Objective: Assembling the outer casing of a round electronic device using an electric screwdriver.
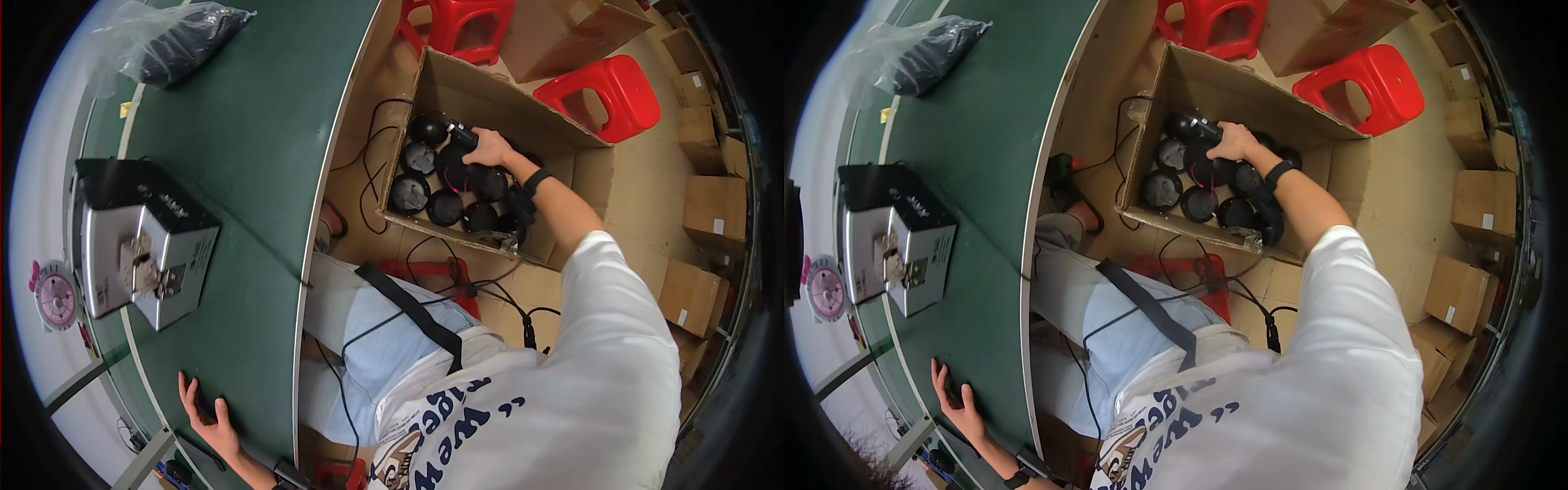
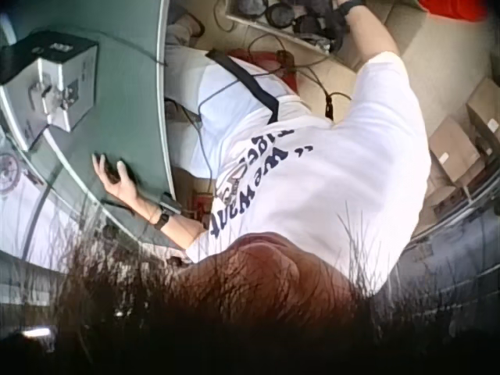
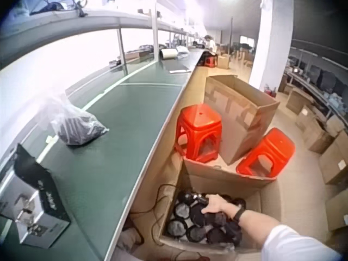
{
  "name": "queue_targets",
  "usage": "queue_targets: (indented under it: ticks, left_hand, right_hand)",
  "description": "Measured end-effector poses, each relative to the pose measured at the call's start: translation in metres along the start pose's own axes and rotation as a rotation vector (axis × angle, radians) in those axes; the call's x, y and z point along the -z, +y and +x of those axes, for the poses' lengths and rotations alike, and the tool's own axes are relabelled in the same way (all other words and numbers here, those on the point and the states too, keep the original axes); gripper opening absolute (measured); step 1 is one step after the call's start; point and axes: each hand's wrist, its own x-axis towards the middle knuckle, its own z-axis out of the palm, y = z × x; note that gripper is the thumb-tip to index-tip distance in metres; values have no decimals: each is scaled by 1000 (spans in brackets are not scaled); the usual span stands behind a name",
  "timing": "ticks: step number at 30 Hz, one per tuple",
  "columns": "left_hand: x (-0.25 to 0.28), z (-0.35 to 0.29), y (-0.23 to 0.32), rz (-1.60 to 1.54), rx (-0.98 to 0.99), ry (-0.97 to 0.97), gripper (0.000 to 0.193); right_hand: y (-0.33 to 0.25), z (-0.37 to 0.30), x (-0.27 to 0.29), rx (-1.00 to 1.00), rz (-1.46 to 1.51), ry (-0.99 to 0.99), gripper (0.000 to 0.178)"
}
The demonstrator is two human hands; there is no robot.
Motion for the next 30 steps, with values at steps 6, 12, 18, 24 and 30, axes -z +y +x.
queue_targets:
  ticks: [6, 12, 18, 24, 30]
  left_hand:
    - [-2, 0, -13, 69, 94, 127, 40]
    - [3, -3, -21, 144, 137, 155, 33]
    - [-10, 11, -18, 140, 167, 176, 27]
    - [-10, 12, -10, 172, 177, 192, 23]
    - [-3, 7, -18, 191, 131, 217, 17]
  right_hand:
    - [11, 61, -69, -266, 182, 21, 93]
    - [15, 98, -135, -416, 587, -64, 91]
    - [44, 115, -181, -484, 582, -35, 81]
    - [10, 106, -194, -666, 398, 160, 60]
    - [26, 102, -202, -576, 622, -109, 77]
